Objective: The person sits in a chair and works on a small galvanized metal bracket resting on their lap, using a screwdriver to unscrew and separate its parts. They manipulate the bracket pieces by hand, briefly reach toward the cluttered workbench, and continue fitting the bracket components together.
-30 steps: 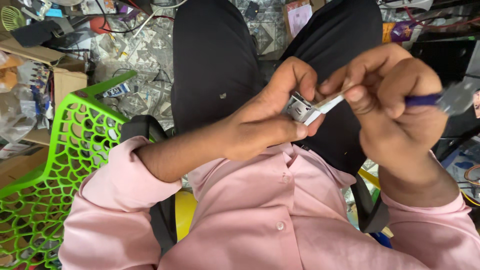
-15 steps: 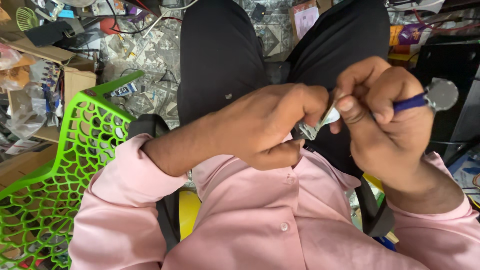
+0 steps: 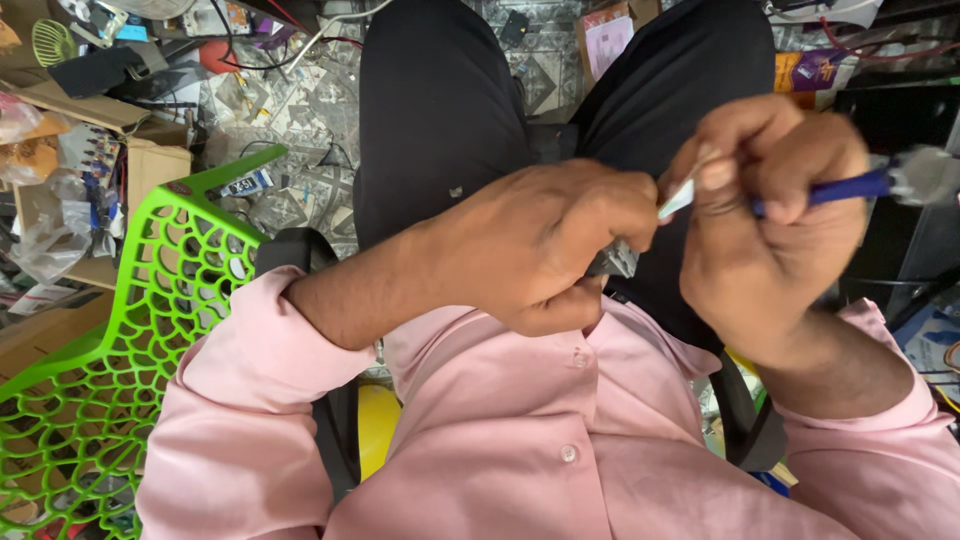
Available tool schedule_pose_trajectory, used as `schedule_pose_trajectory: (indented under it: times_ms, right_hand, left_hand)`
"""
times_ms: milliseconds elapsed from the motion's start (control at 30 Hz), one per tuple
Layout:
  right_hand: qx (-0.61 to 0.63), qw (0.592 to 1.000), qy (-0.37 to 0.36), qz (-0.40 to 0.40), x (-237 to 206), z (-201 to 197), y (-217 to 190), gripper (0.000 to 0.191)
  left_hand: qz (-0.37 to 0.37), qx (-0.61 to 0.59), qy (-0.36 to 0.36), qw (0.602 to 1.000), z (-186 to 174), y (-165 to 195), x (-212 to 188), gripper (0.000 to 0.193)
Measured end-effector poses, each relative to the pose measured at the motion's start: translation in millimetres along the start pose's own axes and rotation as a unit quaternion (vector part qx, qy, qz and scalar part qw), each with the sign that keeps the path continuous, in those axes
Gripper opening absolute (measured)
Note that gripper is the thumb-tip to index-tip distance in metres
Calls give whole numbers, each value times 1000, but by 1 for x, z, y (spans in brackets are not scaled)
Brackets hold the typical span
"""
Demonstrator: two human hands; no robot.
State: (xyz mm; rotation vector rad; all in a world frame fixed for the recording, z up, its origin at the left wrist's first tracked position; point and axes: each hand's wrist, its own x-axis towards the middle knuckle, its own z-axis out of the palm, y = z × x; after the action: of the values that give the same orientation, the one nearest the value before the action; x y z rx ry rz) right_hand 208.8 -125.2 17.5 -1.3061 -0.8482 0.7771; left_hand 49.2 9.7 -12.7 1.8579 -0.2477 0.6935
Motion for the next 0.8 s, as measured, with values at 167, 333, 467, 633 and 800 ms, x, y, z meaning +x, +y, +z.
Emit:
schedule_pose_trajectory:
  times_ms: [167,333,467,633,800]
  right_hand:
    - [-37,998,-20,-36,7,-9,3,31]
    - [-89,990,-49,-99,7,-27,7,32]
    - [-105,984,-46,-139,7,-26,4,30]
    - [-77,988,-36,-126,6,-15,-5,28]
    - [-41,992,-62,-97,2,-8,-2,29]
  left_hand:
    - [-97,-94,-13,991,2,6,2,61]
    - [-219,-343,36,913,2,-4,-4,51]
    - [-186,-429,100,879,8,-8,-8,39]
    - [-289,-543,198,763,9,-8,-8,38]
    - [-243,-480,202,818,18,-4,-9,32]
